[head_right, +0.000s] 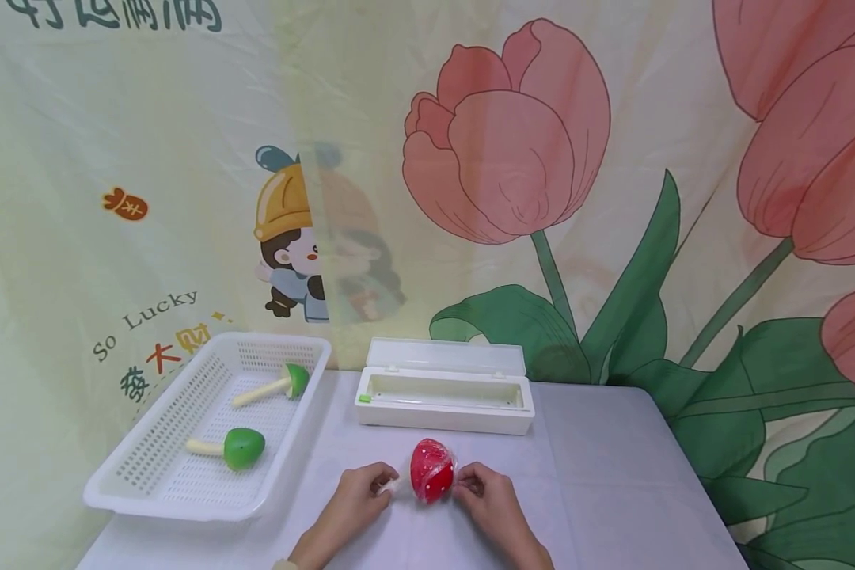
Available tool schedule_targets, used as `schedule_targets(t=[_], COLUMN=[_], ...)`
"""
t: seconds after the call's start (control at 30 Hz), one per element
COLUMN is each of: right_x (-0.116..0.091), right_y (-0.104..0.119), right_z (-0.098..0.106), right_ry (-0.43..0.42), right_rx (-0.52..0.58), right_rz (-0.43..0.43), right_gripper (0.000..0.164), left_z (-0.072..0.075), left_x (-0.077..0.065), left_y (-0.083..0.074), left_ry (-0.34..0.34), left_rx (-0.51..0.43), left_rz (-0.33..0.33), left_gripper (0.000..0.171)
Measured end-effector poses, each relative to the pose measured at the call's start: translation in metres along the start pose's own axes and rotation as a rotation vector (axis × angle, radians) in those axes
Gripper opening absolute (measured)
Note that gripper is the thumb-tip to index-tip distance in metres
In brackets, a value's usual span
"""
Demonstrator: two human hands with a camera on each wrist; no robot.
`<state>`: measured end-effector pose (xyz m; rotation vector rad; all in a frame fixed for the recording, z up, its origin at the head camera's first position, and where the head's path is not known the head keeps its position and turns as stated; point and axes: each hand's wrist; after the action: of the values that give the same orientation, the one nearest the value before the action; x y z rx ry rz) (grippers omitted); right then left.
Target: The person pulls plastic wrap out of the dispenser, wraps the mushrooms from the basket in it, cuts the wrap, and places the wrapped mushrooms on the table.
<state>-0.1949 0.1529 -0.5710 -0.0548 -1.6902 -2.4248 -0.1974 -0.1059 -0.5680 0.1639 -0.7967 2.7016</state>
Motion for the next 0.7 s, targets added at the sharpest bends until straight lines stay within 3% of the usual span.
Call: schedule_targets(t=[0.13, 0.43, 0.57, 0.7], right_x=[0.001, -0.004, -0.005, -0.003], right_y=[0.006, 0.021, 0.023, 0.023], right_z=[0.001, 0.007, 0.010, 0.014], right_ry=[-0.024, -0.088, -0.042, 0.030], right_rx=[0.007, 0.086, 0.098, 0.096], right_rz=[0.008, 0.148, 0.193, 0.176], right_gripper=[0.017, 0.022, 0.026, 0.043], left_z=[0.001, 0.005, 0.005, 0.003], left_x=[0.000, 0.000, -0.001, -0.001], left_y=[-0.001, -0.001, 0.001, 0.004], left_ry=[0.023, 0.086, 0.140, 0.136], left_rx=[-0.054, -0.167, -0.220, -0.153], left_rz=[-0.004, -0.056, -0.074, -0.107], left_gripper=[0.019, 0.023, 0.017, 0.015])
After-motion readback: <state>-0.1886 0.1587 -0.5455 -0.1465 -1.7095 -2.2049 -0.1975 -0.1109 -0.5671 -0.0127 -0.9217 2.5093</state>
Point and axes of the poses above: each hand's wrist, its own x-axis towards the middle knuckle, its own z-axis out of the back of the hand, y = z × x, and after that the axes turned 15 degrees about x, right-handed
